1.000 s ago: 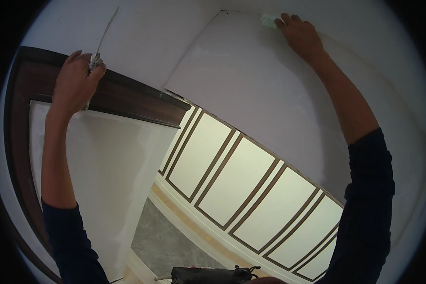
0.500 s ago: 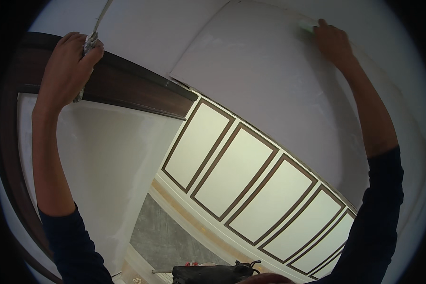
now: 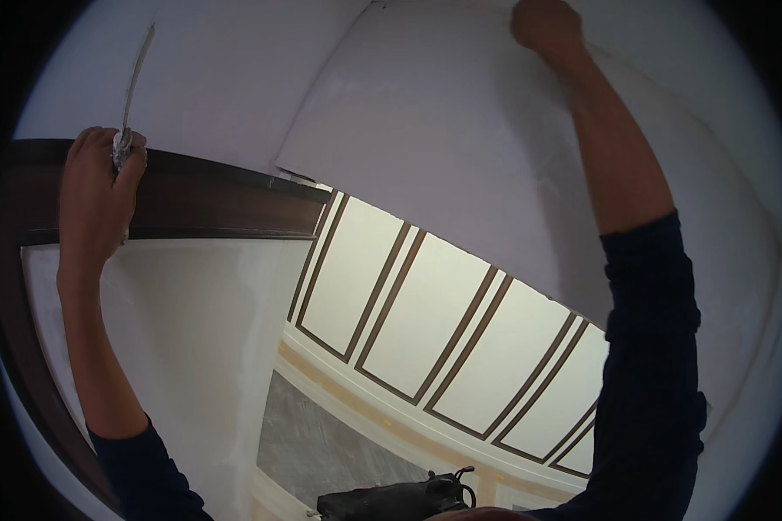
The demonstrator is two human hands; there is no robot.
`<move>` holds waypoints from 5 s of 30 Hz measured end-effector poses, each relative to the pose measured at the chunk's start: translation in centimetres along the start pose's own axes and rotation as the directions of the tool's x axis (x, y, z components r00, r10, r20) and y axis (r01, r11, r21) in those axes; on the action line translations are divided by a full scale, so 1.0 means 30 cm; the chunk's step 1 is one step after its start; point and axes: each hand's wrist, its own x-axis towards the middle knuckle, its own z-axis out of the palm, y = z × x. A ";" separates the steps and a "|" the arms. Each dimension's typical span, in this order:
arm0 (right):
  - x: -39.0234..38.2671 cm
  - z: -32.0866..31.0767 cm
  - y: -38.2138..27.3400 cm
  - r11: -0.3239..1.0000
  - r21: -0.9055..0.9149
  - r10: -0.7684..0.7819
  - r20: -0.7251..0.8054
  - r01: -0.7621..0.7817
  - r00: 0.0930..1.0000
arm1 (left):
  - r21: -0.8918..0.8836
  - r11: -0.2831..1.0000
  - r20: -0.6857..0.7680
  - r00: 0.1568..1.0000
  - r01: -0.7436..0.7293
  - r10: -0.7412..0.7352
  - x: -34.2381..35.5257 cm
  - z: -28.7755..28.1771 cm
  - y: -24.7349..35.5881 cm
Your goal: The person applies plaster to a curved ceiling surface using a trowel and a hawk. They repeatedly scoop plaster from the hawk and smooth it onto the ceiling, working along the edge of a decorative molding.
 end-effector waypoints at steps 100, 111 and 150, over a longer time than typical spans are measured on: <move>-0.163 0.160 0.448 0.983 0.157 0.076 0.099 -0.091 0.992 | -0.066 0.997 0.074 0.997 0.029 -0.024 0.004 0.061 -0.119; -0.527 -0.006 1.012 0.491 0.752 0.367 0.279 -0.440 0.887 | -0.148 0.979 0.046 0.989 0.143 -0.137 0.009 0.095 -0.103; -0.486 0.015 0.891 0.964 -0.205 -0.155 0.094 0.171 0.983 | -0.118 0.989 0.048 0.995 0.094 -0.089 0.078 0.222 -0.379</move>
